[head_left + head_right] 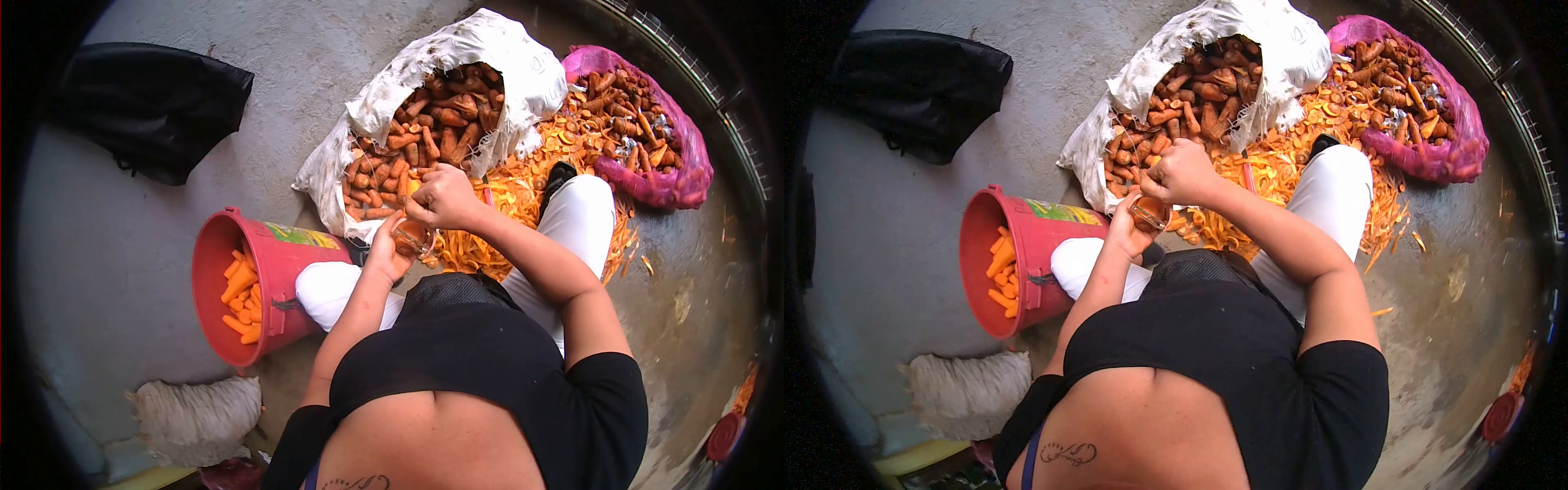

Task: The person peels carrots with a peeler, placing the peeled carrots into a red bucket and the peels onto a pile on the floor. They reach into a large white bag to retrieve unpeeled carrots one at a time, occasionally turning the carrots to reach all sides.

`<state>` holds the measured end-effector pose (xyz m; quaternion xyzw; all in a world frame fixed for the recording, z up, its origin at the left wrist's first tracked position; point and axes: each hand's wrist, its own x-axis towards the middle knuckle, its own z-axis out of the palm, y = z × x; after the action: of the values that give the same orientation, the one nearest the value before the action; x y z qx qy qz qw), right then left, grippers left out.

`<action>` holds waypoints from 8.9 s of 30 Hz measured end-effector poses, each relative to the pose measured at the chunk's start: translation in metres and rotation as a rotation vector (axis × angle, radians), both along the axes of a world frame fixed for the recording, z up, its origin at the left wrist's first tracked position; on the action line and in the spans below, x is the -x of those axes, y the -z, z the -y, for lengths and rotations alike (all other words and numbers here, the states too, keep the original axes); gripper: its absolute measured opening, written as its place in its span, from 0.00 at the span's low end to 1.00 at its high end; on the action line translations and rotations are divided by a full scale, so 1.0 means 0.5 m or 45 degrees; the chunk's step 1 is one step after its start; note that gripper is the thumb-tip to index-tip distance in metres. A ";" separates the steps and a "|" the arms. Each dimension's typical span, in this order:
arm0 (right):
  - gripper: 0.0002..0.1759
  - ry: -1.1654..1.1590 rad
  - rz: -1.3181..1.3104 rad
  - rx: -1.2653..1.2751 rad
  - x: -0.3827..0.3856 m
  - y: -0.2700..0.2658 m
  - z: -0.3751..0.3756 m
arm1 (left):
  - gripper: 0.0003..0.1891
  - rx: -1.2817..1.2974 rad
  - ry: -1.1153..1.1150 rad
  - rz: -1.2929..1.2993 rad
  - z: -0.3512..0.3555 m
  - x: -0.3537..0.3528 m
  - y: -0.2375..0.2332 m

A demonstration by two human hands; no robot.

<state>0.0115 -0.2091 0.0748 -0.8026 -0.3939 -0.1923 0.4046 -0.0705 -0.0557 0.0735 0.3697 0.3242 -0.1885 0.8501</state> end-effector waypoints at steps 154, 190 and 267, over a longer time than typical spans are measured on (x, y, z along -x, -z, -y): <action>0.15 -0.002 -0.043 -0.087 -0.011 -0.018 -0.003 | 0.17 0.025 -0.038 0.008 -0.007 -0.017 -0.001; 0.16 0.091 -0.079 -0.045 -0.013 0.014 -0.003 | 0.20 -0.040 0.092 0.159 -0.006 -0.006 -0.011; 0.17 0.002 -0.118 -0.137 -0.027 -0.006 -0.008 | 0.19 -0.092 0.032 0.117 -0.035 -0.001 0.007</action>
<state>0.0251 -0.2051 0.0779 -0.7880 -0.3631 -0.1761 0.4650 -0.0698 -0.0380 0.0702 0.4126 0.2867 -0.1700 0.8478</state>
